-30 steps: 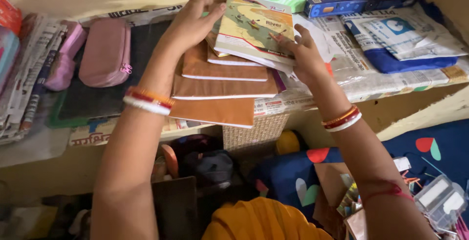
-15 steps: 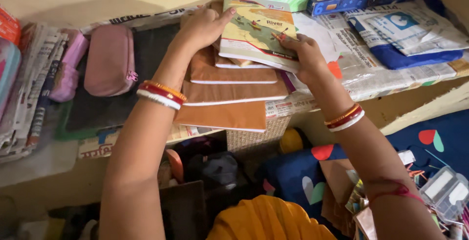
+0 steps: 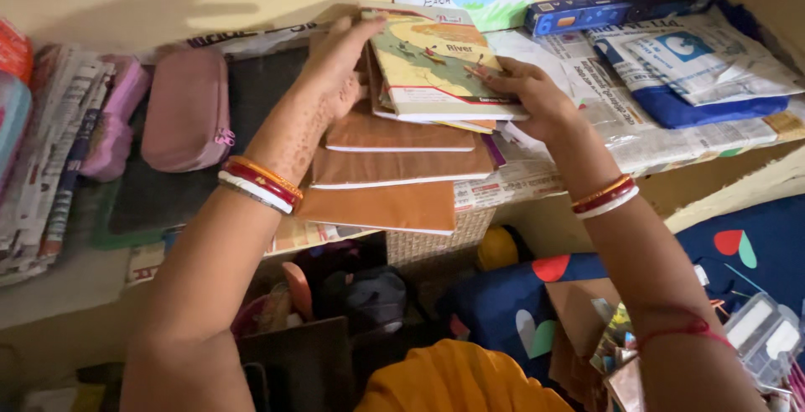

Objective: The person organizes various stationery items, including notebooks, books, and pencil cases, on a cluttered desk. They move items around, stack them, and wipe the desk surface with a cloth.

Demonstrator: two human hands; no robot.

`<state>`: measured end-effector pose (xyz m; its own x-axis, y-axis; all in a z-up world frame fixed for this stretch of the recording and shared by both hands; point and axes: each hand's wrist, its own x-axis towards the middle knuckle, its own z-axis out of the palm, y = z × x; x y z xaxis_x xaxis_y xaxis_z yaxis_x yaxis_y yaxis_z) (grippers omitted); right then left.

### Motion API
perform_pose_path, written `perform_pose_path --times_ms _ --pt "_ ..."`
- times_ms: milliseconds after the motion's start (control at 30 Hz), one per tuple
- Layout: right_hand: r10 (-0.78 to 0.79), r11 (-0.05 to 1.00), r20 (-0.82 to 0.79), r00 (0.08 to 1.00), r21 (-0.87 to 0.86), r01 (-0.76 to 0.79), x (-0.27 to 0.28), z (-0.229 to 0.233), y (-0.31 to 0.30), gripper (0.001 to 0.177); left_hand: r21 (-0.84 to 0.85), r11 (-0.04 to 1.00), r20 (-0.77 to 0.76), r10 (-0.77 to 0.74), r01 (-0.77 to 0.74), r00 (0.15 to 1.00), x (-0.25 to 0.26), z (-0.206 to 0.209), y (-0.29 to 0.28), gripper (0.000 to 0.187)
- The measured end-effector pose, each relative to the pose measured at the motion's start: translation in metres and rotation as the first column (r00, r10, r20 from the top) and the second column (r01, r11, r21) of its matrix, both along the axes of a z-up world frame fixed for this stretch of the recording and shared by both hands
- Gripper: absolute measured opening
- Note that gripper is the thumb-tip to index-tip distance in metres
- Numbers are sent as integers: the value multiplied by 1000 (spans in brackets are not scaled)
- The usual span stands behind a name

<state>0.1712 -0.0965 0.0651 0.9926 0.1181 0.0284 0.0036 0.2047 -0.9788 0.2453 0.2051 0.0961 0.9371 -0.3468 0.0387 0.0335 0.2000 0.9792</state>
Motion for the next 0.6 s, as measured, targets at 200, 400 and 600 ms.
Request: perform_pose_path --times_ms 200,400,600 --pt "-59 998 -1 998 -2 59 -10 -4 -7 59 -42 991 -99 -131 127 986 -29 -6 -36 41" --pt "-13 998 103 995 63 7 -43 9 -23 59 84 996 14 -16 14 1000 -58 15 -67 39" --pt "-73 986 176 982 162 44 -103 34 -52 63 -66 991 285 -92 116 954 -115 38 -104 41"
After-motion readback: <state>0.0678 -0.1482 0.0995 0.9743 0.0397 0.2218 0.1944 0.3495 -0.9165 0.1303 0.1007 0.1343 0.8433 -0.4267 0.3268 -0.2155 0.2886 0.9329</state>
